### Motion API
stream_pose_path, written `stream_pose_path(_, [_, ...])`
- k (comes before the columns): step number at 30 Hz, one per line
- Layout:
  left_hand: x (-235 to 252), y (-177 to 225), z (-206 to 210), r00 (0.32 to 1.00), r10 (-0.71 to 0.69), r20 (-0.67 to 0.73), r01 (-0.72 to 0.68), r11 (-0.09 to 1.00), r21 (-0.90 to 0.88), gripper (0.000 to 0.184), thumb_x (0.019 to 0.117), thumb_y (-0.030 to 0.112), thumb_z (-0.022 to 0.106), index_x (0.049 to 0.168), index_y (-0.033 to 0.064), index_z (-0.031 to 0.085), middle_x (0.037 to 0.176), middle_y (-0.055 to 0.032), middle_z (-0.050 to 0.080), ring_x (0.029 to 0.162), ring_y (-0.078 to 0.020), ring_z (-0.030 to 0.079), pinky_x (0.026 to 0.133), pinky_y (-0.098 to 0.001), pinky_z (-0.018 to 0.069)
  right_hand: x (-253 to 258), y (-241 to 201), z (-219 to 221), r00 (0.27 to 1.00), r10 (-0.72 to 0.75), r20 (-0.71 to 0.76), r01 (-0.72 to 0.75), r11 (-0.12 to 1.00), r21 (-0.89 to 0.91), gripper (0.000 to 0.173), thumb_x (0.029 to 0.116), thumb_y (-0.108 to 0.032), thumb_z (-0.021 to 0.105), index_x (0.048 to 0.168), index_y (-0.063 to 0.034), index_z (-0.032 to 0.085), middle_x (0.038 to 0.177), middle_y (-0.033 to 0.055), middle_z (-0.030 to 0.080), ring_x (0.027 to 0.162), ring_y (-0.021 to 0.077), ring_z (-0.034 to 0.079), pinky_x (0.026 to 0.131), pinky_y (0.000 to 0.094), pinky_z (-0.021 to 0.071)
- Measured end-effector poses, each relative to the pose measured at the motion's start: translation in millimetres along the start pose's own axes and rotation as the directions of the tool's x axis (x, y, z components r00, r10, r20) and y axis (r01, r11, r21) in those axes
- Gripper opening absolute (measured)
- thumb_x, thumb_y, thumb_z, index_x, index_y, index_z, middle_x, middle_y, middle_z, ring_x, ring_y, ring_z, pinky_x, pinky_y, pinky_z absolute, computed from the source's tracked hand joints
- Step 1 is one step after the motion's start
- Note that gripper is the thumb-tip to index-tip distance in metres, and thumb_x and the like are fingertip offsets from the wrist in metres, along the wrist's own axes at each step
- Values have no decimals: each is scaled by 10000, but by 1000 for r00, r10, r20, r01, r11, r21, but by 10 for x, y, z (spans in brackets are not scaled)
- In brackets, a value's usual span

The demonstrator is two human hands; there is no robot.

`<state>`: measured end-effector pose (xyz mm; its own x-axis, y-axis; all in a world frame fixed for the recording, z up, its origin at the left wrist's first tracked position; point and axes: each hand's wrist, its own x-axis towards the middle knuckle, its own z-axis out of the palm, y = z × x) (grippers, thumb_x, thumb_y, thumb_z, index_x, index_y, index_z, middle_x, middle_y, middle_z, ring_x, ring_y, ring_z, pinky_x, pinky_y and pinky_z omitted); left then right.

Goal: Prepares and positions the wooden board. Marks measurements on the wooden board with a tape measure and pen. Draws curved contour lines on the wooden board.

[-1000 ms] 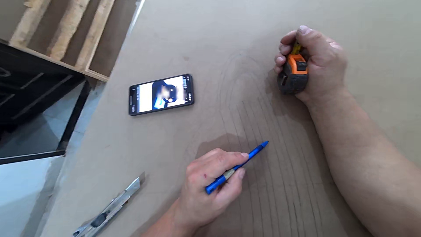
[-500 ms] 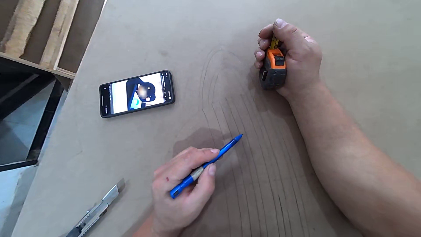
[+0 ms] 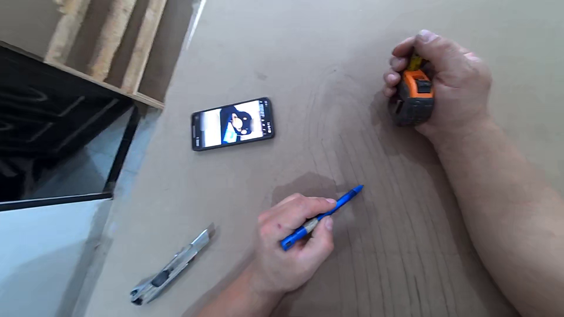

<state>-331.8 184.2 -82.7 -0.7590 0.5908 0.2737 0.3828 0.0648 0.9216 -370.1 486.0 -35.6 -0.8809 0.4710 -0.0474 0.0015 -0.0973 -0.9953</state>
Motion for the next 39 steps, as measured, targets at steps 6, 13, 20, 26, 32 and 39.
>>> stream_pose_path(6, [6, 10, 3, 1000, -9, -3, 9, 999, -31, 145, 942, 89, 662, 1015, 15, 763, 891, -51, 743, 773, -106, 695, 650, -254, 604, 128, 395, -136, 997, -76, 25, 69, 974, 216, 386, 1114, -284, 378, 1032, -85, 698, 818, 6, 673, 705, 141, 676, 661, 308, 617])
stream_pose_path(13, [6, 7, 2, 1000, -8, -6, 7, 1000, -20, 149, 940, 97, 662, 1016, 20, 764, 868, -43, 736, 758, -102, 690, 643, -250, 600, 127, 394, -133, 996, -83, 27, 75, 972, 225, 382, 1114, -273, 380, 1033, -77, 697, 822, 16, 673, 705, 146, 678, 657, 314, 619])
stream_pose_path(20, [0, 3, 4, 1000, -4, -7, 3, 1000, -19, 151, 942, 99, 658, 1014, 20, 765, 867, -44, 736, 761, -105, 692, 648, -254, 602, 127, 395, -134, 996, -82, 29, 73, 971, 228, 381, 1115, -269, 376, 1028, -76, 693, 817, 16, 671, 704, 146, 677, 662, 316, 619])
stream_pose_path(26, [2, 1, 15, 1000, -5, -8, 5, 1000, -21, 146, 944, 101, 662, 1013, 24, 765, 862, -43, 735, 757, -102, 690, 639, -250, 599, 123, 390, -140, 996, -85, 35, 74, 969, 235, 388, 1117, -266, 368, 1027, -74, 693, 812, 14, 666, 700, 141, 675, 660, 311, 619])
stream_pose_path(32, [1, 2, -1, 1000, -9, 9, 9, 1000, -13, 161, 955, 115, 651, 1042, 46, 768, 889, -32, 738, 758, -102, 688, 637, -251, 598, 134, 405, -133, 995, -93, 27, 83, 964, 253, 388, 1120, -254, 364, 1036, -55, 686, 832, 31, 672, 712, 154, 677, 666, 322, 619])
stream_pose_path(39, [-8, -7, 2, 1000, -26, 16, 26, 1000, 4, 183, 971, 170, 638, 1077, 98, 769, 916, -11, 747, 765, -111, 703, 640, -253, 609, 150, 402, -149, 996, -83, 29, 71, 956, 285, 381, 1124, -229, 367, 1055, 0, 664, 796, 60, 646, 687, 176, 670, 645, 346, 625])
